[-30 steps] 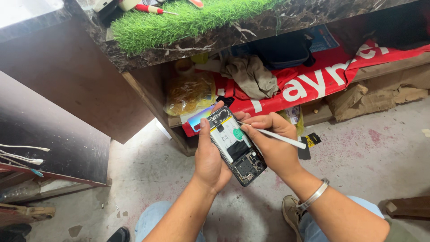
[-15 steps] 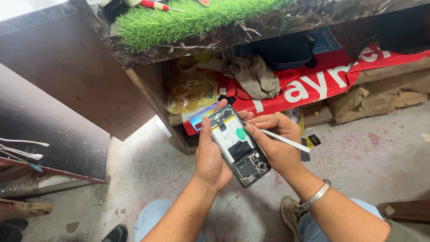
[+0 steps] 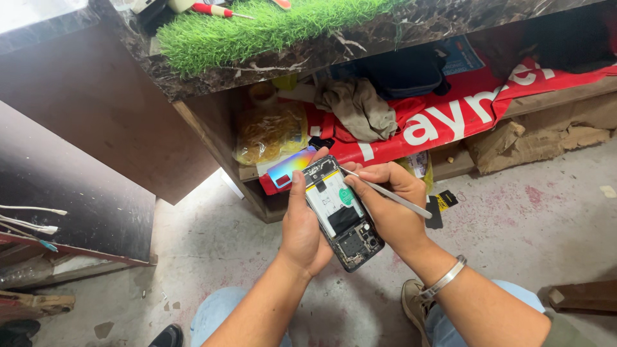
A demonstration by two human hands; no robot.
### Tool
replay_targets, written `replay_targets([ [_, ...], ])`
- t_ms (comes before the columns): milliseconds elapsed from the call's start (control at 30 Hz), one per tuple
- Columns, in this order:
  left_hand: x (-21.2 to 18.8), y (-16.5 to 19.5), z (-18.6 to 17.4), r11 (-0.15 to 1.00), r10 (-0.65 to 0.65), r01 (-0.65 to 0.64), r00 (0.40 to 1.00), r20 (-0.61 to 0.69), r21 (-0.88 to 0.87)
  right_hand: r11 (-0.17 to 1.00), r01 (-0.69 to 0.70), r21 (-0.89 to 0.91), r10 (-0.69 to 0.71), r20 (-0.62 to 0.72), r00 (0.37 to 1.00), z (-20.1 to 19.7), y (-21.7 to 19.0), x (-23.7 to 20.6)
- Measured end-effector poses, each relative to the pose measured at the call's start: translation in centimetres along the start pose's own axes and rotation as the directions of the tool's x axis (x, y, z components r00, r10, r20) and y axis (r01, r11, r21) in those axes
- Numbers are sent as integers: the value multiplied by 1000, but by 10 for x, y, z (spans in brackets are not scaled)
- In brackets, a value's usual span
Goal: The person holds an opened smartphone on their lap and uses a metal pry tool to work around the inside of the device, prying along the edges of the battery and internal components while rotating the phone to reach different sides.
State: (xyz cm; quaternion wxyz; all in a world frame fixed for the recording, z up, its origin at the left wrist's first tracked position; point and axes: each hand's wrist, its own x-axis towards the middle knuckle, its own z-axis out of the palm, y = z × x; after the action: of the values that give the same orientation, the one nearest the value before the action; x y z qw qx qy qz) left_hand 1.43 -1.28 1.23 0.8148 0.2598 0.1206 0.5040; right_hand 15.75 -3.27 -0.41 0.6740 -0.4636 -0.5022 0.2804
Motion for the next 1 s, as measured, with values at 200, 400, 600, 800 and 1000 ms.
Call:
replay_targets([
  [200,3,6,-1,994,15,-10,999,39,-104,972,15,236,-39,99,994,-6,-3,5],
  [400,4,7,-3,998,34,-29,997,74,-59,960,-157,230,122,156,980,-5,-15,12],
  [600,4,1,-4,999,3,-1,1000,30,-50,973,-76,-217,106,132,986,-1,-16,10],
  [800,-2,-8,-2,998,-47,49,996,75,-35,958,97,-269,-70,108,992,1,-10,9],
  [1000,-5,-8,0,995,-87,90,993,76,-37,933,-13,-359,11,-7,1000,0,-10,12],
])
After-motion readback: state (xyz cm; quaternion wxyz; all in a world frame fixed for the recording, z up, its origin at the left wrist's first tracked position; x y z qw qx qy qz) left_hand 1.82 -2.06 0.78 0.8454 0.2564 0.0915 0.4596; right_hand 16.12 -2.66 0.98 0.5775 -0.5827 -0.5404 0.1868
